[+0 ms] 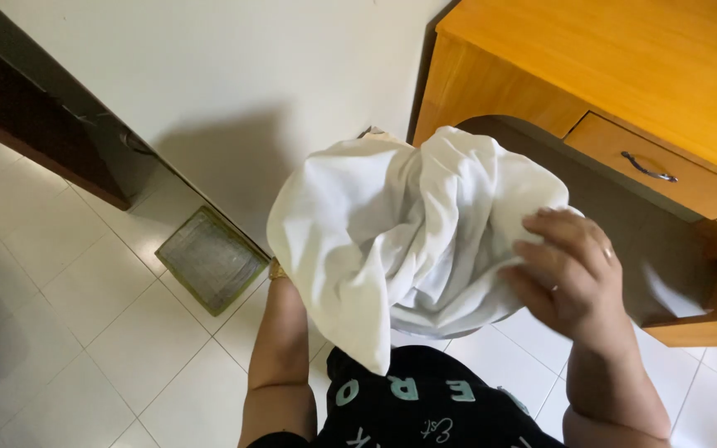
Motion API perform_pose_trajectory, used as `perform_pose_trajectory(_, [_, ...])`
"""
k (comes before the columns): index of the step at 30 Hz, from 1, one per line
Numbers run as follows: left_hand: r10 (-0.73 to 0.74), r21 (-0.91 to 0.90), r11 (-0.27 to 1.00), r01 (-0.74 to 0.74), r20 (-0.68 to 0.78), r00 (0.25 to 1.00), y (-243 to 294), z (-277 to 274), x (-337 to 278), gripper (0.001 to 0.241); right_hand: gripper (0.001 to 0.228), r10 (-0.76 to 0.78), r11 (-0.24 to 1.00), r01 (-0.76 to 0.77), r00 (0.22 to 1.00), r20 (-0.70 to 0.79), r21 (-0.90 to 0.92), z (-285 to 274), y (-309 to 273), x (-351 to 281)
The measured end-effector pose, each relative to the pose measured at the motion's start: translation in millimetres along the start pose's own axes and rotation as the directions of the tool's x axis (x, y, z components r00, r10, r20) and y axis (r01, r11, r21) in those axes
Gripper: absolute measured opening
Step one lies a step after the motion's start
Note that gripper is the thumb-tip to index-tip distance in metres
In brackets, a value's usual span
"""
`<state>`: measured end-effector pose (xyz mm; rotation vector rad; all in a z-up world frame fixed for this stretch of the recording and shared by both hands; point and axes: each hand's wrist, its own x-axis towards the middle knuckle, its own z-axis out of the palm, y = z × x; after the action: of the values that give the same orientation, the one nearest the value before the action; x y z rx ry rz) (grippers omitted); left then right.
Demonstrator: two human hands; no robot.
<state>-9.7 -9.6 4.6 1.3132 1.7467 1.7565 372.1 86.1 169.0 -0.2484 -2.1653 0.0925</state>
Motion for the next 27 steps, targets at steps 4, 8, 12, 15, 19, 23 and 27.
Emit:
perform_pose_trajectory(4, [0.056, -0.124, 0.991, -0.052, 0.025, 0.998, 7, -22, 1, 0.035, 0.047, 0.202, 0.979, -0.201, 0.969, 0.142, -0.022, 17, 15, 18])
perform_pose_trajectory(8, [0.175, -0.344, 0.930, -0.131, 0.101, 0.979, 36, -35, 5, 0.048, 0.059, 0.267, 0.960, -0.278, 0.942, -0.203, -0.025, 42, 29, 30])
perform_pose_trajectory(12, [0.497, -0.015, 0.866, -0.500, 0.152, 0.855, 99, -29, 32, 0.058, 0.028, 0.480, 0.866, -0.426, 0.856, -0.195, 0.262, 73, 84, -13])
perform_pose_trajectory(15, [0.501, 0.061, 0.863, -0.501, 0.021, 0.865, 90, -20, 60, 0.051, 0.003, 0.633, 0.728, -0.498, 0.752, -0.183, 0.472, 82, 89, -8])
perform_pose_trajectory(19, [0.415, 0.060, 0.909, -0.411, -0.187, 0.890, 29, -31, 90, 0.033, 0.006, 0.784, 0.584, -0.468, 0.535, -0.313, 0.664, 88, 80, 0])
perform_pose_trajectory(23, [0.441, 0.235, 0.890, -0.390, -0.231, 0.867, 6, -39, 104, 0.013, 0.004, 0.404, 0.912, -0.346, 0.676, -0.616, 0.219, 111, 91, -39])
perform_pose_trajectory(27, [0.688, 0.333, 0.706, -0.625, -0.111, 0.718, 37, -16, 72, 0.015, 0.010, 0.316, 0.909, -0.416, 0.624, -0.714, 0.039, 130, 89, -63])
